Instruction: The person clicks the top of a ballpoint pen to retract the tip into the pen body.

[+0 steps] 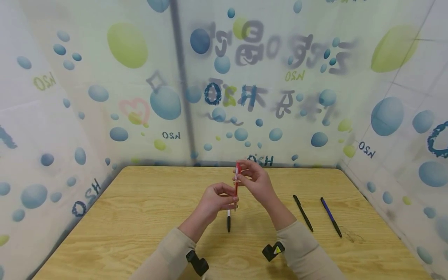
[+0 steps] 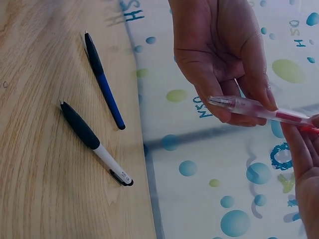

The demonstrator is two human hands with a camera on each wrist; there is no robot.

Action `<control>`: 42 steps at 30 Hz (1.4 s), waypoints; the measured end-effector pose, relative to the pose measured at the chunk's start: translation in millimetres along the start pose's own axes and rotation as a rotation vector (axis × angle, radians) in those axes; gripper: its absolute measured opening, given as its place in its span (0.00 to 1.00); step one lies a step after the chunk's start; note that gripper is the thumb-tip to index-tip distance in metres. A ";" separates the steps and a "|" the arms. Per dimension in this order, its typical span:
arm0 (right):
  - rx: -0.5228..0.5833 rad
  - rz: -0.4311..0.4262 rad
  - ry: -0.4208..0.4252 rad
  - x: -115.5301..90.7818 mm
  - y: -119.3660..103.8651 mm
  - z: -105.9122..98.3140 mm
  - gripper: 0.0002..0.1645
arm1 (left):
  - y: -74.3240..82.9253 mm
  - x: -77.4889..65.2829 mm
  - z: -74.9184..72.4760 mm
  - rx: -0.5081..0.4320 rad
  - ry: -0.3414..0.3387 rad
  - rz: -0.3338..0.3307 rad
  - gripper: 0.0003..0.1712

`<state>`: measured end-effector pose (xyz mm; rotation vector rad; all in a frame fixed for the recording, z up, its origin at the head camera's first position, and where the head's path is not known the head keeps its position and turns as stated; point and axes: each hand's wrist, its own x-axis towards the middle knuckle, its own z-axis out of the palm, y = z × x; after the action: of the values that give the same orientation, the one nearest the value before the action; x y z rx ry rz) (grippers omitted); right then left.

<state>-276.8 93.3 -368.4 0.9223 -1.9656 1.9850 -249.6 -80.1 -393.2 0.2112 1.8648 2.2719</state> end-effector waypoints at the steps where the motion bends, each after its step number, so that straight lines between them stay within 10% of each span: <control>1: 0.000 0.003 -0.002 0.2 0.3 -0.2 0.23 | 0.0 -0.2 -0.2 0.006 -0.001 0.000 0.07; 15: -0.156 0.008 -0.070 1.2 -1.6 -16.5 0.29 | 2.4 -5.7 -17.0 0.093 -0.004 0.066 0.13; 42: -0.540 0.065 -0.194 -39.5 13.6 -90.2 0.25 | 27.6 -26.1 -105.7 0.328 0.150 0.091 0.27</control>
<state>-279.1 189.2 -394.4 0.9360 -2.4796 1.3054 -250.3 -192.2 -386.5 0.1792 2.3464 2.0743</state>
